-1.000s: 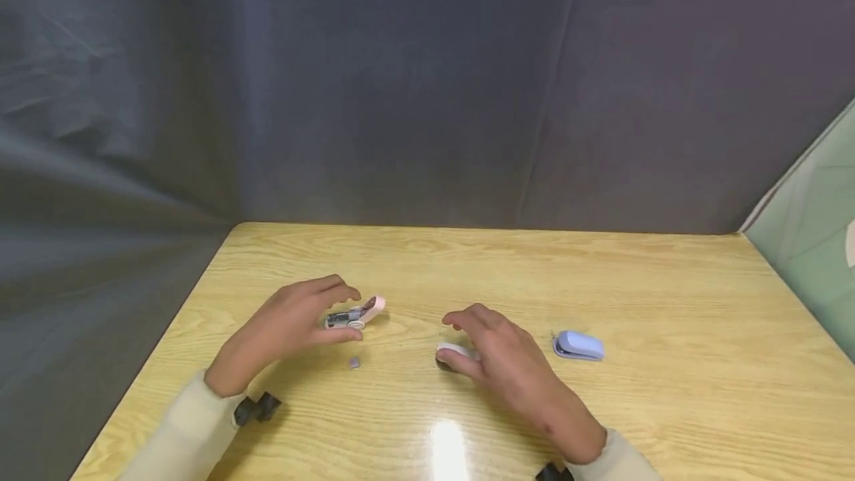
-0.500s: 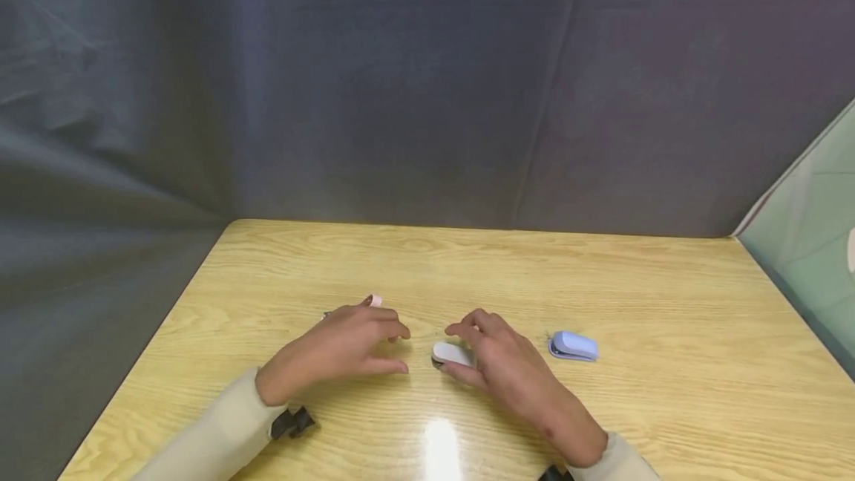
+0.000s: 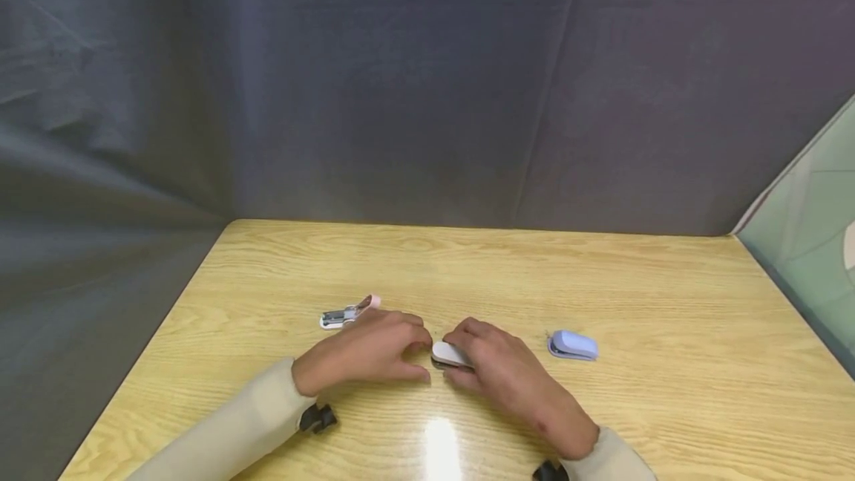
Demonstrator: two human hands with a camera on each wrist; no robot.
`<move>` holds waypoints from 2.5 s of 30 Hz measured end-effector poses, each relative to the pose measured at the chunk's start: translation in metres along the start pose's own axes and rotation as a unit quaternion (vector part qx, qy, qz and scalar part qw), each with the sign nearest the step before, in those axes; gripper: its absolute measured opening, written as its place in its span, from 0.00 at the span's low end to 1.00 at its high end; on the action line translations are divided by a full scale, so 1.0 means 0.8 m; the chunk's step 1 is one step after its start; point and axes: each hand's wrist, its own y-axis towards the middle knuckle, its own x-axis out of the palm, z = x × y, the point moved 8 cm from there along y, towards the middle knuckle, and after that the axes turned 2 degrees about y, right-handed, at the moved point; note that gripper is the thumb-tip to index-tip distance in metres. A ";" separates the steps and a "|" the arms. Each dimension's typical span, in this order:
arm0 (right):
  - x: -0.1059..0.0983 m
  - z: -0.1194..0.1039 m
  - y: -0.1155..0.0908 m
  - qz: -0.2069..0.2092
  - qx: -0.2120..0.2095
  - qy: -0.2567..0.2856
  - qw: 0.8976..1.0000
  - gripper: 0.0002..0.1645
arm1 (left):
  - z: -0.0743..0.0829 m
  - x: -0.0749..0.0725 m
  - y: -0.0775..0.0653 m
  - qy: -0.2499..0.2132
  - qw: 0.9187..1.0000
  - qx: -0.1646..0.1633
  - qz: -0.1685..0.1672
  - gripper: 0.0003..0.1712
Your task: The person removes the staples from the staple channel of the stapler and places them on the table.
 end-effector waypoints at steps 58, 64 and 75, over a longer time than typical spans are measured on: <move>-0.007 0.023 -0.009 0.018 0.071 0.143 0.987 0.11 | 0.008 0.007 0.034 -0.075 0.997 -0.006 -0.009 0.15; -0.011 0.025 -0.013 0.025 0.061 0.142 0.988 0.12 | 0.007 0.006 0.034 -0.072 0.997 -0.012 -0.008 0.16; -0.019 0.031 -0.023 0.054 0.071 0.140 0.986 0.15 | 0.005 0.007 0.035 -0.097 0.995 -0.016 -0.009 0.16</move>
